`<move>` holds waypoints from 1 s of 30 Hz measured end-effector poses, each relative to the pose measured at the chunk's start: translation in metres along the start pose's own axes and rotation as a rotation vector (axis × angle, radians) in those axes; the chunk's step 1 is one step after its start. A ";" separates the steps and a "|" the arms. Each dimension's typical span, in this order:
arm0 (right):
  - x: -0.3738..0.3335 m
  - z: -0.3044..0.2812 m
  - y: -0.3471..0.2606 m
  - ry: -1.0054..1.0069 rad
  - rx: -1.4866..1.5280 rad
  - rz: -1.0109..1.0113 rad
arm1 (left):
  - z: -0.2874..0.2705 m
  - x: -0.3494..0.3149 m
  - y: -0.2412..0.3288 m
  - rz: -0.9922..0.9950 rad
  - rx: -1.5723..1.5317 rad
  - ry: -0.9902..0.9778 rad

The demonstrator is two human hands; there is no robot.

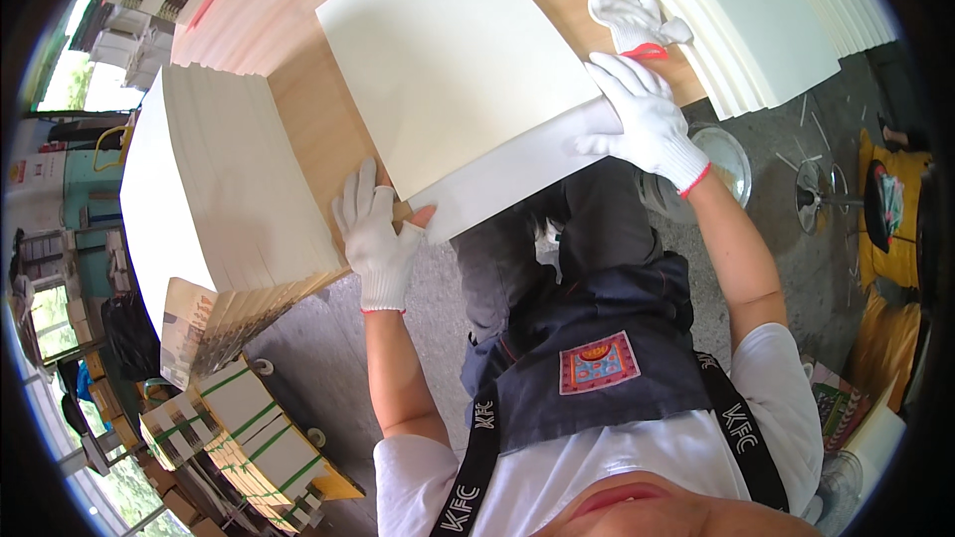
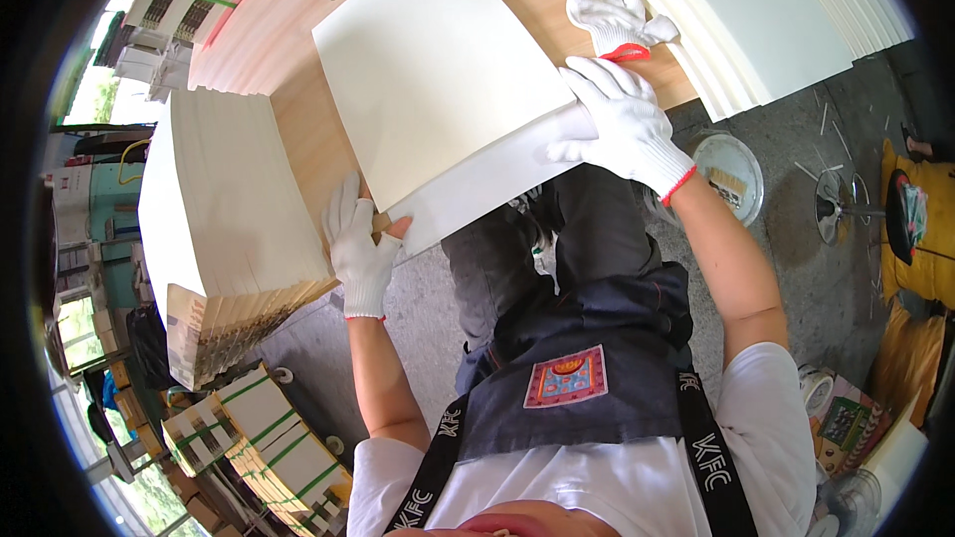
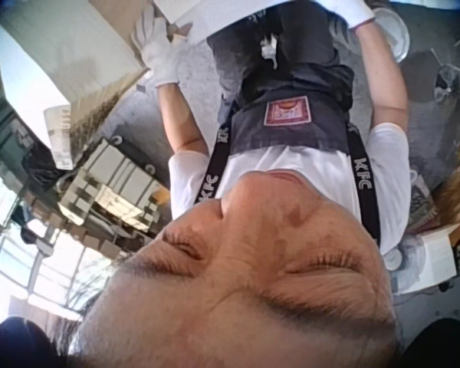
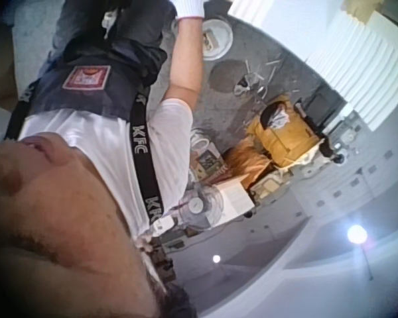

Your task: The person applies glue to the edge of a white board using a brush, then places the board onto a stack. The person repeats this process for multiple boards, picking them up from a pile, applying adhesive, and stacking them.

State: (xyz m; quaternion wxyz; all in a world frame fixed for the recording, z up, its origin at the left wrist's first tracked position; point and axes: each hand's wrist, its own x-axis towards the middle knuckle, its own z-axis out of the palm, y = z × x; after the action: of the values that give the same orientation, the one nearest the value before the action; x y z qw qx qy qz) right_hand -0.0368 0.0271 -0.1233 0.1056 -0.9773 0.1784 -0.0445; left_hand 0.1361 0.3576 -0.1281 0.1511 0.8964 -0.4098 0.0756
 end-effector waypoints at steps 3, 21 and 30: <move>0.000 0.000 0.000 0.010 -0.005 0.006 | 0.001 0.000 0.000 0.000 0.014 -0.021; 0.000 0.010 0.004 0.064 -0.091 -0.049 | -0.010 -0.005 -0.002 -0.044 -0.361 0.047; -0.001 0.010 0.007 0.054 -0.046 -0.055 | -0.048 0.014 0.010 0.376 -0.124 -0.180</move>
State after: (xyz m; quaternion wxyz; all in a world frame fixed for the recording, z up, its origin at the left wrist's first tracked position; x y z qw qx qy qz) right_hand -0.0392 0.0230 -0.1341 0.0767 -0.9824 0.1552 -0.0698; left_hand 0.1367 0.3577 -0.0772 0.1521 0.7962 -0.5855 -0.0030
